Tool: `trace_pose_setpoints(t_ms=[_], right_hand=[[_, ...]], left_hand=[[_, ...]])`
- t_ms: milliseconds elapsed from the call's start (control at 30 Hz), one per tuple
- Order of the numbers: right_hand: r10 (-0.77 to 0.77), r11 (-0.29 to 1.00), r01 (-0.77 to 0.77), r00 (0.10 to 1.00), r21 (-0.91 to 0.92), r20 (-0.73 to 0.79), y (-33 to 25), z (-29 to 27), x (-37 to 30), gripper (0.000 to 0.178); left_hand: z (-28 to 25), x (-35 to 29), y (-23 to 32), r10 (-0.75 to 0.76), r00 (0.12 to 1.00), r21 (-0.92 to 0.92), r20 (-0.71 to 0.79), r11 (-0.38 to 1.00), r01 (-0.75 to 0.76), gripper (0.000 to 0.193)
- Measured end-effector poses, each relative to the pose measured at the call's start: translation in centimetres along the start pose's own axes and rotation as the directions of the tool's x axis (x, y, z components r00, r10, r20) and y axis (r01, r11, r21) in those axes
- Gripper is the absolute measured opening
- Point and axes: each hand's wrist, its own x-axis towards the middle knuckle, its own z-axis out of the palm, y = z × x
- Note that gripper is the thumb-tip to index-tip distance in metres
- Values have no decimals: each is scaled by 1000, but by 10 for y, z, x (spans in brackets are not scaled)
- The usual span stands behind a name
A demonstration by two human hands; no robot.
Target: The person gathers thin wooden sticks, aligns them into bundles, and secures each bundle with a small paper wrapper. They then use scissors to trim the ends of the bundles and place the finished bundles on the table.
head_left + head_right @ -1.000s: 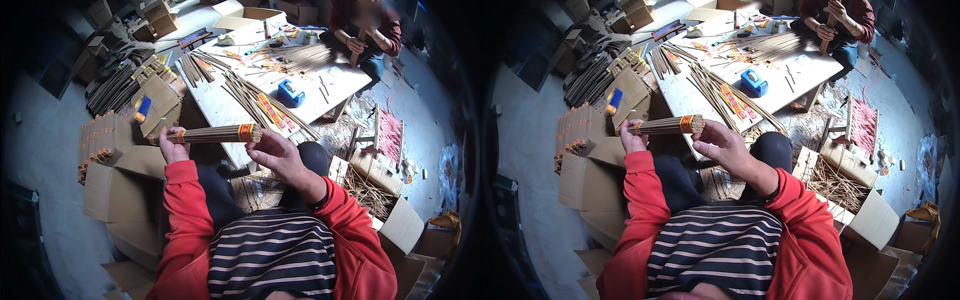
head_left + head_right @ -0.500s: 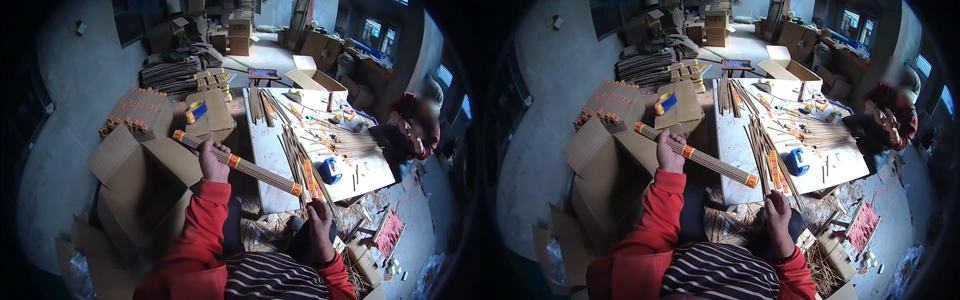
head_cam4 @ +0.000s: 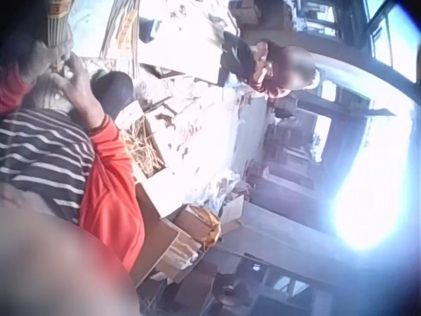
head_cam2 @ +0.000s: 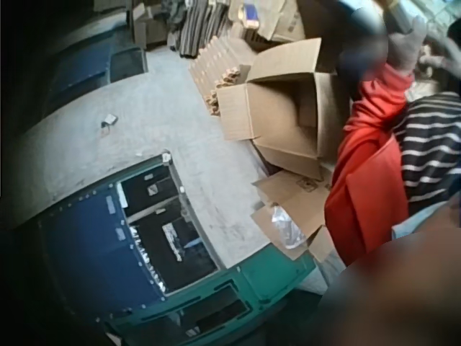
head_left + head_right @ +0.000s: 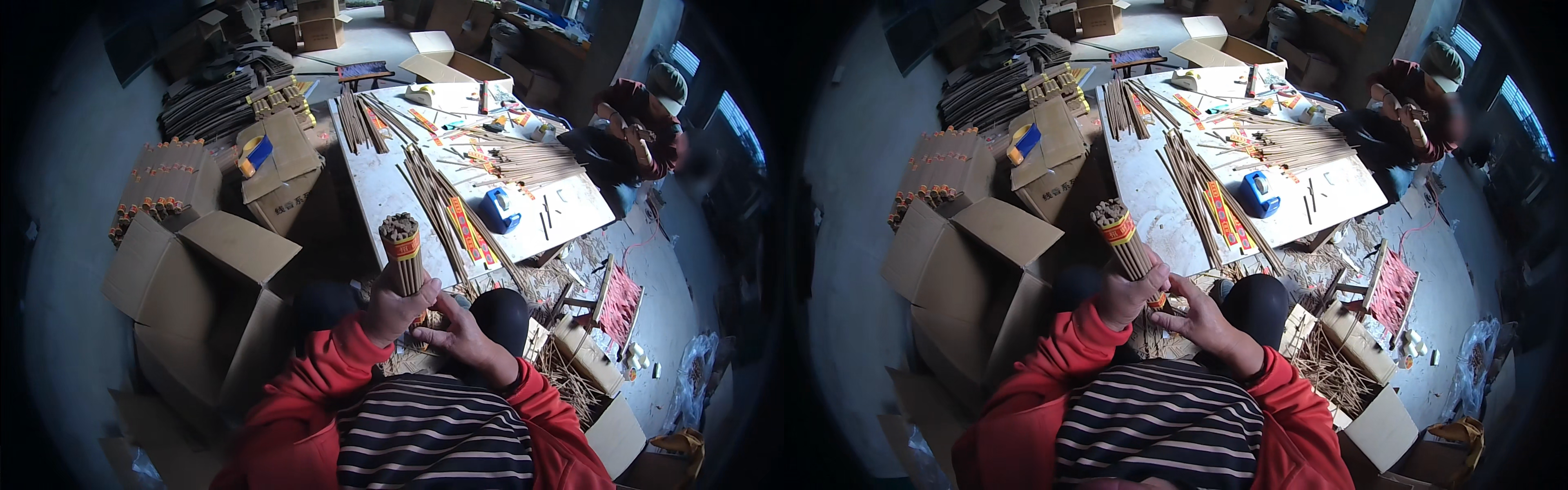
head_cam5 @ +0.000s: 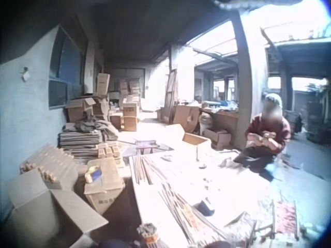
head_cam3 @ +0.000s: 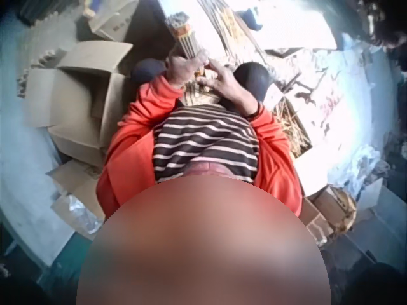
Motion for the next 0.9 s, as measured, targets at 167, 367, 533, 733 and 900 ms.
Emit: trace_pose_setpoints(t_ms=[167, 367, 533, 733, 900], right_hand=[[77, 993, -79, 997, 83, 25, 3, 4, -8, 40], [-61, 996, 61, 998, 67, -1, 7, 7, -9, 38], [-23, 999, 16, 989, 51, 146, 2, -5, -19, 26], [43, 989, -81, 956, 121, 289, -6, -6, -13, 30], [110, 974, -120, 992, 193, 64, -14, -9, -11, 56]], left_hand=[[7, -8, 0, 5, 997, 38, 73, 999, -7, 13], [12, -14, 4, 65, 993, 89, 94, 993, -74, 10], [4, -1, 8, -28, 869, -124, 494, 987, 102, 42], [-10, -3, 20, -175, 788, -148, 590, 936, 319, 28], [-12, -1, 35, -71, 946, -72, 316, 993, 99, 16]])
